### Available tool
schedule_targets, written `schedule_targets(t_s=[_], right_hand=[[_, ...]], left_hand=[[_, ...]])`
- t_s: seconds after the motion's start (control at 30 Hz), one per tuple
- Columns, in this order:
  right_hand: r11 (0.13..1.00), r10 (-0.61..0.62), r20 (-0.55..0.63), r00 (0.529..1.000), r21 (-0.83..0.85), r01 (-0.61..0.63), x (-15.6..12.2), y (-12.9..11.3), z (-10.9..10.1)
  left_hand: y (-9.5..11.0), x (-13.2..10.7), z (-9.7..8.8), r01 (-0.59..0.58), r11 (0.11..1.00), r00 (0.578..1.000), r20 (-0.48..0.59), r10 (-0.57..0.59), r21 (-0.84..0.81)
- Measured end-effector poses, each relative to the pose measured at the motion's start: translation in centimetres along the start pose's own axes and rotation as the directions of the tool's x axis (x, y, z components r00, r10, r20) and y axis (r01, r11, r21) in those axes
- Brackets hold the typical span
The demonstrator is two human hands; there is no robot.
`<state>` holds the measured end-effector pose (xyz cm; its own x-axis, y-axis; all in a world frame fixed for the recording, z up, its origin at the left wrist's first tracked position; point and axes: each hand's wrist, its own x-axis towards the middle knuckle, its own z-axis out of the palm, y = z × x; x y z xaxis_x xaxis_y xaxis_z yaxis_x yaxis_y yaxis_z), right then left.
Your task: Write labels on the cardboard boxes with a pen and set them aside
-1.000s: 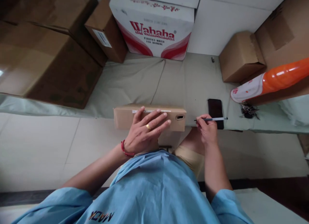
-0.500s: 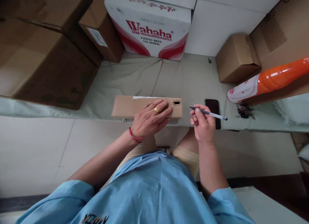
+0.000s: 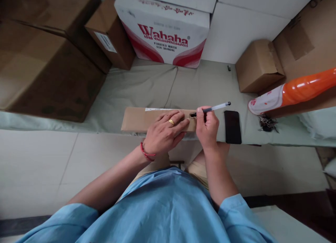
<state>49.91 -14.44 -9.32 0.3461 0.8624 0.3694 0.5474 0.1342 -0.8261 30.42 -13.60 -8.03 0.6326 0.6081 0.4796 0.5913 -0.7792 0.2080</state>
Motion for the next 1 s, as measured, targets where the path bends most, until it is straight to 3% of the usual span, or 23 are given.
schedule_targets(t_s=[0.2, 0.5, 0.73, 0.93, 1.0], right_hand=[[0.988, -0.089, -0.075, 0.993, -0.130, 0.079, -0.5, 0.1, 0.6], [0.944, -0.219, -0.044, 0.975, -0.263, 0.200, -0.4, 0.0, 0.9], [0.916, -0.267, -0.236, 0.934, -0.364, 0.170, -0.8, 0.1, 1.3], [0.930, -0.244, -0.127, 0.962, -0.312, 0.195, -0.9, -0.1, 1.3], [0.927, -0.235, -0.142, 0.961, -0.331, 0.178, -0.9, -0.1, 1.1]], left_hand=[[0.1, -0.1, 0.1, 0.004, 1.000, 1.000, 0.000, -0.004, -0.017], [0.0, -0.2, 0.2, 0.005, 1.000, 1.000, 0.000, -0.005, -0.025], [0.1, -0.2, 0.3, 0.003, 1.000, 1.000, -0.027, -0.004, -0.023], [0.0, -0.3, 0.4, 0.010, 1.000, 1.000, -0.028, -0.011, -0.030], [0.0, -0.3, 0.4, 0.012, 0.999, 1.000, -0.019, -0.013, -0.036]])
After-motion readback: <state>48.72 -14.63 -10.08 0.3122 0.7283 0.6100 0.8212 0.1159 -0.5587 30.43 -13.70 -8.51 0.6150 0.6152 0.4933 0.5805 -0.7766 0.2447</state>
